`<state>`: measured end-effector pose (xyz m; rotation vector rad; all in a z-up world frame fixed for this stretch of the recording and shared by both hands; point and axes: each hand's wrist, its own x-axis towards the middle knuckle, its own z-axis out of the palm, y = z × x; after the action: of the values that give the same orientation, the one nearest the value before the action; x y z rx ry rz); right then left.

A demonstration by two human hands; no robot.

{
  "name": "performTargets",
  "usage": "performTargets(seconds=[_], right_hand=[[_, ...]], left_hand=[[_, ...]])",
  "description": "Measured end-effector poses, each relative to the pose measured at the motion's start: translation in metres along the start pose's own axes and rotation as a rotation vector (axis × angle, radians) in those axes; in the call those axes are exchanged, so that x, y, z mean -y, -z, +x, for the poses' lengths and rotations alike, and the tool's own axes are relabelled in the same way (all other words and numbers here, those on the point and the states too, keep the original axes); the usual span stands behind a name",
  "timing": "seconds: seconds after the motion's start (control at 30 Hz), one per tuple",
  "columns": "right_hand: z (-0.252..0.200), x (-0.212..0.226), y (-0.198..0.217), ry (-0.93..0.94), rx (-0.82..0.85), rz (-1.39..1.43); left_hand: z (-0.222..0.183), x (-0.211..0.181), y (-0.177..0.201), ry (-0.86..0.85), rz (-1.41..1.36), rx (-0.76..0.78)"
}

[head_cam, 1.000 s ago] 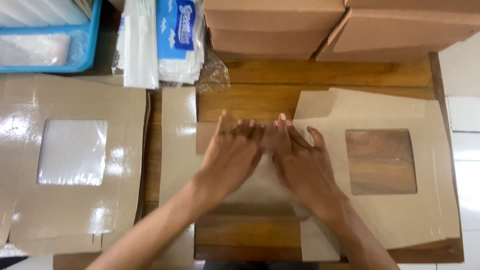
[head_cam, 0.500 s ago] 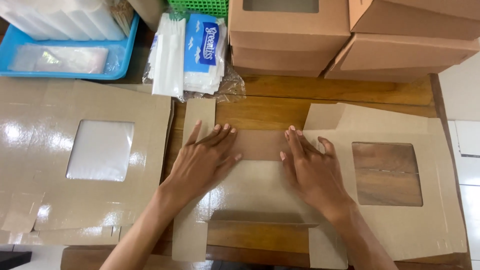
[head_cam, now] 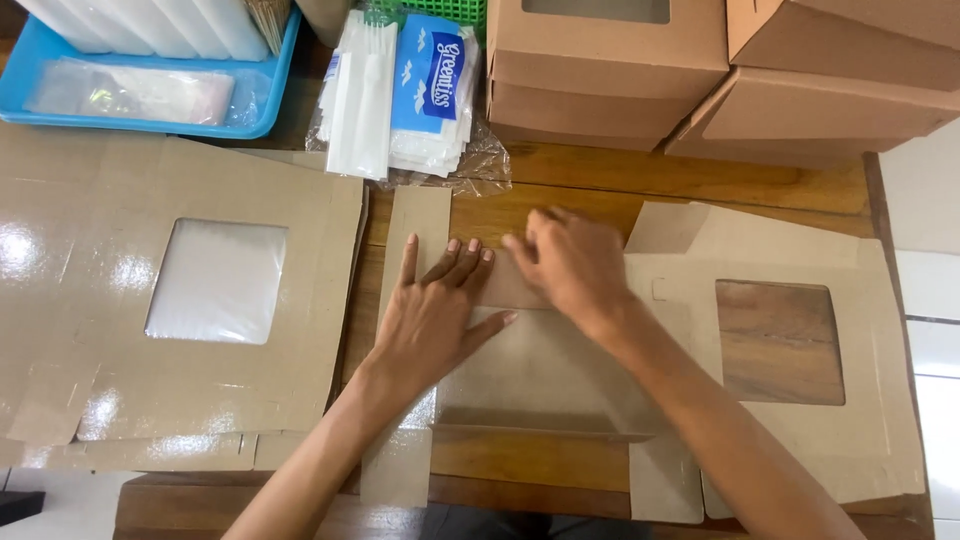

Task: Assembling cardboard boxes by folding and tucking flaps along pre-scored lines on a wooden table.

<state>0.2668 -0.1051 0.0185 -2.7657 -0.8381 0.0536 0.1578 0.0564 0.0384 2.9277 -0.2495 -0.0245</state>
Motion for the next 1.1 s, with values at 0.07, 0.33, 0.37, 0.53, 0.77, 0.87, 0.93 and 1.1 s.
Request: performTargets(seconds=[0.07, 0.33, 0.37, 0.53, 0.77, 0.87, 0.93, 1.1], right_hand=[[-0.005, 0.008, 0.002, 0.003, -0.03, -0.023], [-0.028, -0.024, -0.007, -0.04, -0.098, -0.126], [-0.031, -0.027, -0.002, -0.06, -0.088, -0.122], [-0.049, -0.043, 0.011, -0.093, -0.095, -0.1], [-0.061, -0.051, 0.009, -0.176, -0.171, -0.027], [-0.063, -0.053, 0.006, -0.207, -0.141, 0.016], [-0.058, -0.057, 0.004, -0.214, -0.157, 0.042], [-0.062, -0.063, -0.01, -0.169, -0.186, -0.015]], left_hand=[[-0.001, 0.0, 0.004, -0.005, 0.007, -0.002], [-0.004, 0.0, 0.0, -0.001, 0.03, -0.053], [-0.003, 0.001, 0.001, -0.009, 0.021, -0.068], [0.001, -0.002, 0.002, -0.019, 0.016, -0.093], [0.041, -0.007, 0.005, -0.003, 0.162, 0.008], [0.067, -0.02, -0.02, -0.023, 0.233, -0.003], [0.087, -0.028, -0.037, -0.066, 0.246, -0.031], [0.095, -0.049, -0.049, -0.235, -0.012, -0.172]])
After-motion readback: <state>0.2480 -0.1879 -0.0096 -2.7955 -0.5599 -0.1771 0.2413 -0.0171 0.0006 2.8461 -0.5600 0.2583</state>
